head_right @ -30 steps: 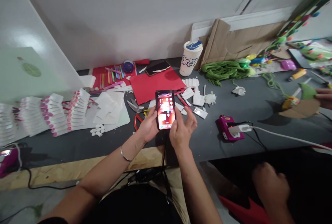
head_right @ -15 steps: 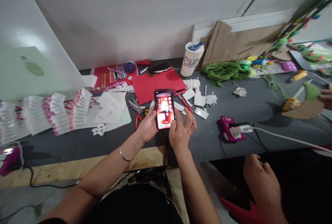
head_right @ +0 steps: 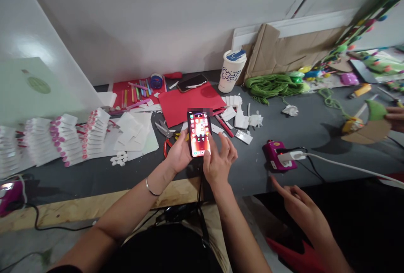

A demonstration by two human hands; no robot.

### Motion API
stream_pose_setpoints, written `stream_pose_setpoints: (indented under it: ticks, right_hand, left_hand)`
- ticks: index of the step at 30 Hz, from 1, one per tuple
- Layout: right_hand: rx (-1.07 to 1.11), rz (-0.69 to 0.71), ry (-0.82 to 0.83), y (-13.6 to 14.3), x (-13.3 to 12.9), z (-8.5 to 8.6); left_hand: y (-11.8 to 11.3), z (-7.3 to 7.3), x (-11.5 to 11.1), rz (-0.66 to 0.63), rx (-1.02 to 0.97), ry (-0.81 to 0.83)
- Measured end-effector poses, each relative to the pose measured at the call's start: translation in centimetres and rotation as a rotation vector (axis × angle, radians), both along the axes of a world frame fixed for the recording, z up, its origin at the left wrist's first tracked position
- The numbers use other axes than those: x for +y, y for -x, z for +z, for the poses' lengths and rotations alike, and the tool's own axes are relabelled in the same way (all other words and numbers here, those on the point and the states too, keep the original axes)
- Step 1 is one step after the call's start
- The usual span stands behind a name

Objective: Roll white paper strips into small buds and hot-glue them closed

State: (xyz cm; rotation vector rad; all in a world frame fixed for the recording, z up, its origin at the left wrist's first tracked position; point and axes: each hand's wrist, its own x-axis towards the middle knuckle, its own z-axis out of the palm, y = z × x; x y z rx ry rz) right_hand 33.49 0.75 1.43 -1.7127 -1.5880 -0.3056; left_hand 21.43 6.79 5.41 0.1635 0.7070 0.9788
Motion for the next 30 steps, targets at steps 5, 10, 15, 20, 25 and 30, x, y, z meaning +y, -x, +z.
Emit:
stream_pose_setpoints:
  ticks: [5, 10, 15, 20, 25, 30]
  right_hand:
    - [0.011, 0.264, 0.007, 1.1, -0.6, 0.2]
    - [0.097, 0.307, -0.04, 1.3, -1.0, 0.7]
    - [0.135, 0.193, -0.027, -0.3, -1.1, 0.0]
    - [0.083, 0.161, -0.006, -1.0, -1.1, -0.8]
    - [0.087, -0.06, 0.005, -1.8, -1.1, -1.5]
    - [0.187, -0.08, -0.012, -2.3, -1.7, -2.0]
  left_hand:
    - [-0.1, 0.1, 0.0, 0.02, 0.008, -0.038]
    - [-0.2, 1.2, -0.1, 0.012, 0.044, -0.024]
    - [-0.1, 1.2, 0.0, 0.015, 0.049, -0.01]
    - [0.2, 0.8, 0.0, 0.001, 0.034, -0.005]
    - [0.5, 0.2, 0.2, -0.001, 0.016, 0.009]
    - [0.8, -0.6, 0.4, 0.0, -0.024, 0.0]
